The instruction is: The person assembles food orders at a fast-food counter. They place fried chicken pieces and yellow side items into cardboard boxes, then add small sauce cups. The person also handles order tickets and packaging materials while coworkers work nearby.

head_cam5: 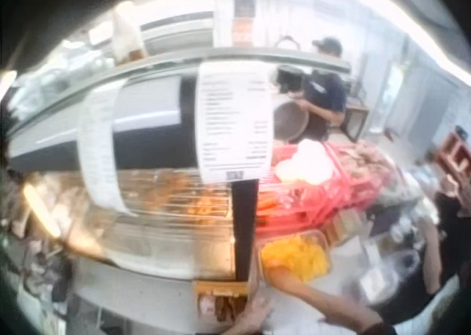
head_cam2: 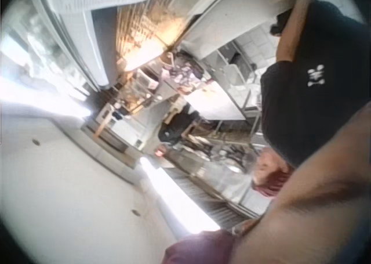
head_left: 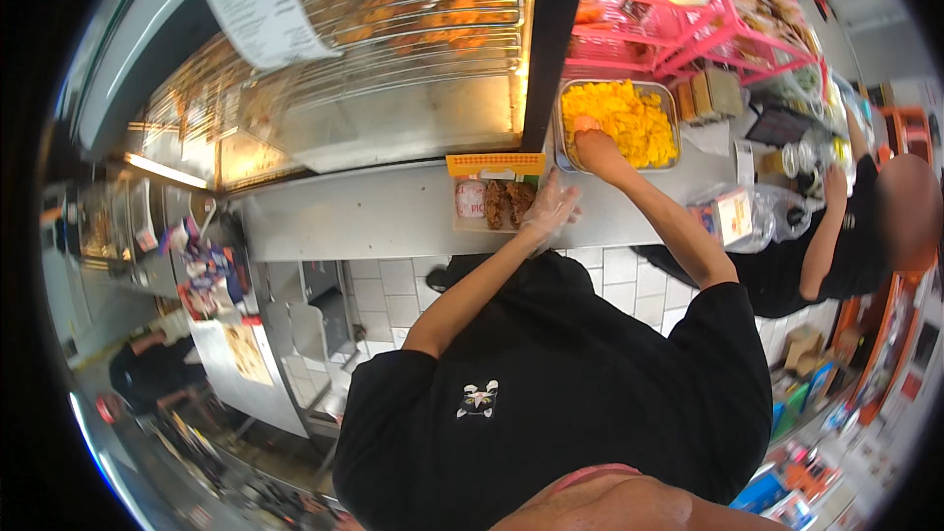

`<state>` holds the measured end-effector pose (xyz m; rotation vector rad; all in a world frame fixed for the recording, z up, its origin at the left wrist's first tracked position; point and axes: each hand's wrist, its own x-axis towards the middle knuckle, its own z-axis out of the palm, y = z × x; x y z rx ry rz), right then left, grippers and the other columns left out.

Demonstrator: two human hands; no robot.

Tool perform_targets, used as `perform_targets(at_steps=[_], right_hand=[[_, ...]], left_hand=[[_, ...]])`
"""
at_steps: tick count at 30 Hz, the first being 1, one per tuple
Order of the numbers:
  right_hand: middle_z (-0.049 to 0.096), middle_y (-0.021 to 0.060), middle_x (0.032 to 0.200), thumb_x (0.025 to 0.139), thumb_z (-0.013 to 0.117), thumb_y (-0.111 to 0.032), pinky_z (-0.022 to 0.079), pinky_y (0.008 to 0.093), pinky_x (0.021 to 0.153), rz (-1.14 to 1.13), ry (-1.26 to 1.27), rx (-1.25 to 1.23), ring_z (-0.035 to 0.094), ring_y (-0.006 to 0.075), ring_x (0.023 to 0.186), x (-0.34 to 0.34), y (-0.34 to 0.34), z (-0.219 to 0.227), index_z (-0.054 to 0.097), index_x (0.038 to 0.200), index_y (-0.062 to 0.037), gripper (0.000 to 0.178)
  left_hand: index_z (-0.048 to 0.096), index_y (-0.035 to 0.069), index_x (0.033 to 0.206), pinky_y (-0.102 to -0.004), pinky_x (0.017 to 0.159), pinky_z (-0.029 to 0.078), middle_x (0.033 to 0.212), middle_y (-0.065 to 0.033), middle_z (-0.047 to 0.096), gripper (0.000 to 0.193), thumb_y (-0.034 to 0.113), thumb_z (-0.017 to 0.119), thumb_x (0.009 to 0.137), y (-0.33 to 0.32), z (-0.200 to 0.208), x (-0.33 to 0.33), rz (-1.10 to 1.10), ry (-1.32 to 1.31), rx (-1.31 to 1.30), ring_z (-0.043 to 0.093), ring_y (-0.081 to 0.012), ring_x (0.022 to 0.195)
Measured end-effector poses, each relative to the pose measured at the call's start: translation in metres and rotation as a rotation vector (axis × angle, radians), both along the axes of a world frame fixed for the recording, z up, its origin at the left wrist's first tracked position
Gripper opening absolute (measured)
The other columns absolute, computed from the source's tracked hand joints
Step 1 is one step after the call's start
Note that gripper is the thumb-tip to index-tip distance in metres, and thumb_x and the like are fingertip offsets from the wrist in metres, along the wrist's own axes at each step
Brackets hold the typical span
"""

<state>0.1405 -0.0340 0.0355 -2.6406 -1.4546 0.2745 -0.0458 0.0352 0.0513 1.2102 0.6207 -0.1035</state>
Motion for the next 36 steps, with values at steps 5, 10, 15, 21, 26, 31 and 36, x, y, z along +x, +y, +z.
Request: perform_targets(at_steps=[5,10,15,21,26,31,36], right_hand=[[0.071,0.0231,0.081,0.085,0.058,-0.011,0.057,0.0461,0.062,0.167,0.12,-0.149,0.072,0.0371,0.071,0.016,0.0,0.011,0.064,0.088,0.0061,0.018],[0.072,0.0197,0.084,0.085,0.059,-0.01,0.058,0.044,0.064,0.291,-0.036,-0.302,0.073,0.0348,0.076,0.018,-0.004,0.048,0.062,0.095,0.0035,0.018],[0.072,0.0169,0.081,0.086,0.057,-0.009,0.057,0.0427,0.06,0.259,-0.179,-0.226,0.073,0.0327,0.073,0.033,-0.009,0.077,0.062,0.097,-0.0007,0.015],[0.071,0.017,0.077,0.087,0.056,-0.009,0.057,0.0435,0.059,0.154,-0.189,-0.151,0.072,0.0322,0.071,0.018,-0.015,0.069,0.065,0.094,-0.0045,0.012],[0.071,0.0185,0.084,0.088,0.057,-0.012,0.058,0.041,0.062,0.259,-0.095,-0.239,0.073,0.0306,0.082,-0.014,0.0,0.04,0.064,0.096,0.0007,0.016],[0.07,0.0206,0.079,0.088,0.056,-0.012,0.058,0.0429,0.062,0.232,0.077,-0.101,0.072,0.0338,0.075,0.01,-0.013,0.055,0.063,0.093,0.0003,0.015],[0.07,0.0172,0.082,0.087,0.062,-0.017,0.058,0.0409,0.061,-0.003,-0.209,-0.109,0.073,0.0309,0.078,0.006,-0.012,0.045,0.066,0.092,-0.0011,0.017]], left_hand=[[0.034,0.011,0.144,-0.034,0.043,0.055,0.084,-0.0114,0.066,0.048,0.024,0.054,0.102,-0.015,-0.041,0.06,0.169,0.033,-0.122,0.067,-0.0241,0.053],[0.034,0.009,0.147,-0.0338,0.038,0.052,0.083,-0.014,0.067,0.048,0.013,0.046,0.102,-0.016,-0.037,0.071,0.237,0.029,0.195,0.063,-0.0205,0.044],[0.031,0.0,0.152,-0.037,0.056,0.058,0.1,-0.0208,0.069,0.059,0.013,0.048,0.097,-0.016,-0.062,0.071,0.198,0.007,0.226,0.069,-0.026,0.058],[0.038,0.004,0.148,-0.0379,0.061,0.057,0.096,-0.0171,0.07,0.052,0.018,0.049,0.099,-0.023,-0.132,0.079,0.242,-0.078,0.379,0.07,-0.027,0.067],[0.042,0.008,0.142,-0.0415,0.057,0.058,0.087,-0.0171,0.07,0.045,0.027,0.048,0.102,-0.014,-0.148,0.088,0.25,-0.176,0.229,0.069,-0.0294,0.061],[0.048,0.014,0.138,-0.0376,0.047,0.056,0.078,-0.0129,0.07,0.036,0.027,0.046,0.105,-0.009,-0.101,0.081,0.315,-0.021,-0.222,0.066,-0.0241,0.048],[0.05,0.013,0.135,-0.0361,0.05,0.057,0.077,-0.0102,0.07,0.036,0.033,0.044,0.107,-0.013,-0.067,0.077,0.286,-0.104,0.147,0.067,-0.023,0.055]])
